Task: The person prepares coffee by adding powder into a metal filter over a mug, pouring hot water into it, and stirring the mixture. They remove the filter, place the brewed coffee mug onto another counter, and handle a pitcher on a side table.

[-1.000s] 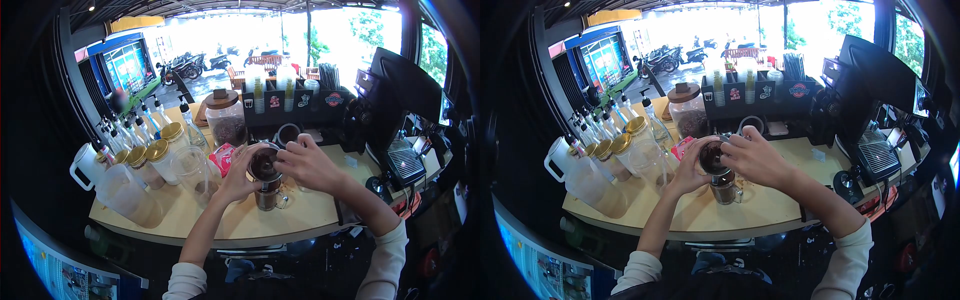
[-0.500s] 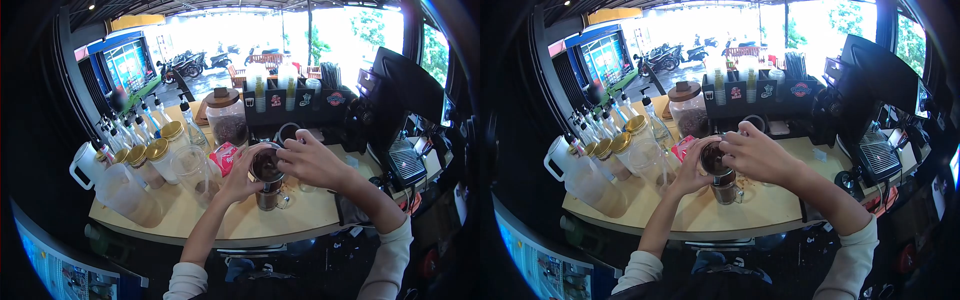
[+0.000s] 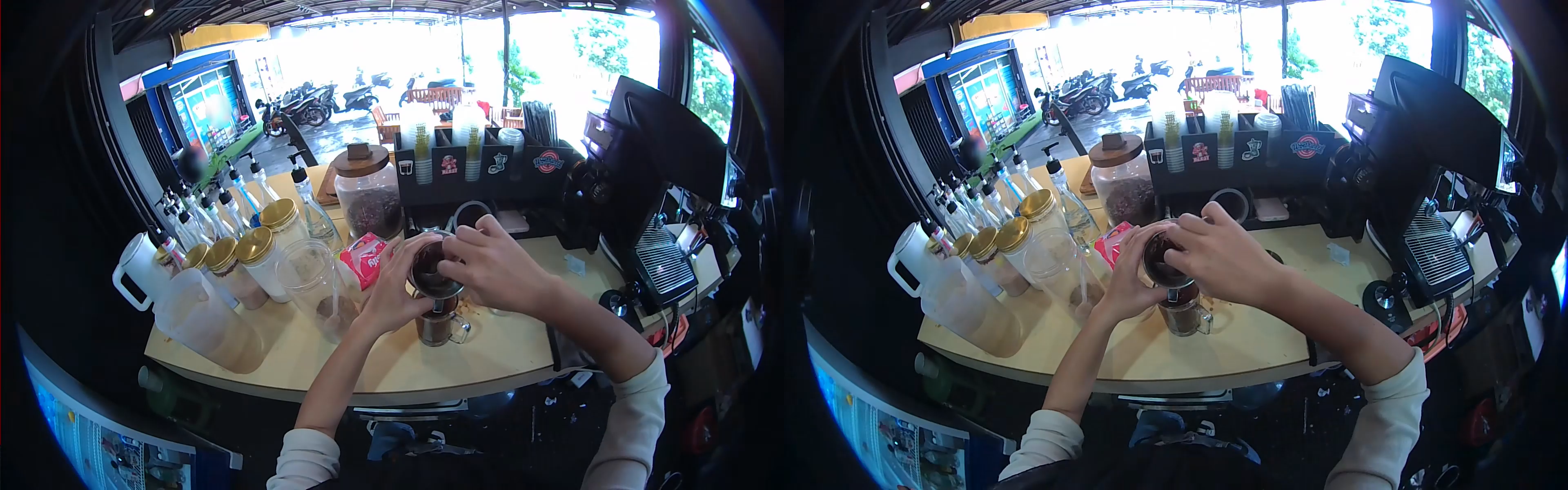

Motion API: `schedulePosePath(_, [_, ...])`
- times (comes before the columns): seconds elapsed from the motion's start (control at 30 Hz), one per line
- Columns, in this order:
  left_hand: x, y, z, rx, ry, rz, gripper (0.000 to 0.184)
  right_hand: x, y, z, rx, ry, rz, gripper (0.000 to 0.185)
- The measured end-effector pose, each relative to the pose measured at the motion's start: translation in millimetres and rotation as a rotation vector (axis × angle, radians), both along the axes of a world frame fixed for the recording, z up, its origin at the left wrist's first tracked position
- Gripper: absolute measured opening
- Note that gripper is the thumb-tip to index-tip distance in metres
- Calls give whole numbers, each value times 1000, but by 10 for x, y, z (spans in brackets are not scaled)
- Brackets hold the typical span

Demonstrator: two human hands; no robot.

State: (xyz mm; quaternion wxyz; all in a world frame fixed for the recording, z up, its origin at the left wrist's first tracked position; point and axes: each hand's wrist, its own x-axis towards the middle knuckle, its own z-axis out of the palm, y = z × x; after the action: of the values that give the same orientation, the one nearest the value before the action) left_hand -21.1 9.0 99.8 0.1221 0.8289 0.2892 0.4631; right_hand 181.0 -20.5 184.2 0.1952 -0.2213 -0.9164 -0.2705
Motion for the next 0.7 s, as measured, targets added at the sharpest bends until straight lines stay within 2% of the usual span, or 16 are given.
schedulePosePath(0.17, [5, 10, -31, 8, -44, 11, 84, -3, 35, -9, -2, 61, -54, 13])
schedulePosePath(0.33, [72, -8, -173, 5, -203, 99, 84, -75, -52, -105, -114, 123, -130, 18])
schedulePosePath(0.43, [88, -22, -157, 33, -194, 104, 86, -70, 27, -126, -63, 206, -149, 18])
schedulePosePath(0.57, [85, -7, -132, 52, -180, 109, 86, -84, 19, -118, -104, 126, -118, 18])
schedulePosePath(0.63, [77, 7, -133, 61, -153, 91, 85, -60, 72, -108, -41, 224, -126, 18])
schedulePosePath(0.7, [74, 10, -113, 61, -142, 78, 85, -78, 69, -138, -63, 213, -108, 19])
